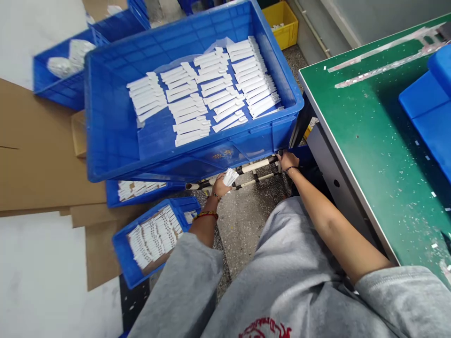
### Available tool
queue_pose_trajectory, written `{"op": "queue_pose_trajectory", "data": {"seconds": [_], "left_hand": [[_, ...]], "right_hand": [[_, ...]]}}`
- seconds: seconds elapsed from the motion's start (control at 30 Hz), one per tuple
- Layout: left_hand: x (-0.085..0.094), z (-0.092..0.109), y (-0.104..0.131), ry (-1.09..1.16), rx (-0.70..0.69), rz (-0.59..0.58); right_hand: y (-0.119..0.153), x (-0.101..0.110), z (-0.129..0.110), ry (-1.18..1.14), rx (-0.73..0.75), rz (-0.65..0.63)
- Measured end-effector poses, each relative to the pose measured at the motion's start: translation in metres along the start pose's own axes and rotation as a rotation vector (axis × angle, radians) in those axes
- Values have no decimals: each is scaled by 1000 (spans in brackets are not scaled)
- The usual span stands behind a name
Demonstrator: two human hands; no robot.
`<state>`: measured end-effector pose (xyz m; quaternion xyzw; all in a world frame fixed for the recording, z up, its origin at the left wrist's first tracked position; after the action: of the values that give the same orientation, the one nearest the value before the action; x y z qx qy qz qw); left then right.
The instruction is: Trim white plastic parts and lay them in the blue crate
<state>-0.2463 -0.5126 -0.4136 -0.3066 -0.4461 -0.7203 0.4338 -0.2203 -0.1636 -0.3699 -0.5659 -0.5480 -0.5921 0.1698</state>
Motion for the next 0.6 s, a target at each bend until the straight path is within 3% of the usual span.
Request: {"op": "queue_pose_trajectory", "data": {"seconds": [0.27, 0.43, 0.6], "left_hand": [[11, 22, 12, -62, -44, 6], [1, 24, 26, -30, -44, 27], [-2, 20, 41, 13, -30, 135]], "right_hand": [[11, 4, -1, -100, -6, 36], [17, 2, 10, -94, 14, 40], [24, -4, 19, -95, 24, 25]]}}
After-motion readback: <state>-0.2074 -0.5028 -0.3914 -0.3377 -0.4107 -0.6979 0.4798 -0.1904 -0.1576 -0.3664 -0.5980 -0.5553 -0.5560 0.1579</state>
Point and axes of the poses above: each hand's wrist, its own y-axis away from the middle knuckle, its own x-axis out of the back of the hand, z = x × y, the point moved 10 cm from there along -y, towards the middle knuckle
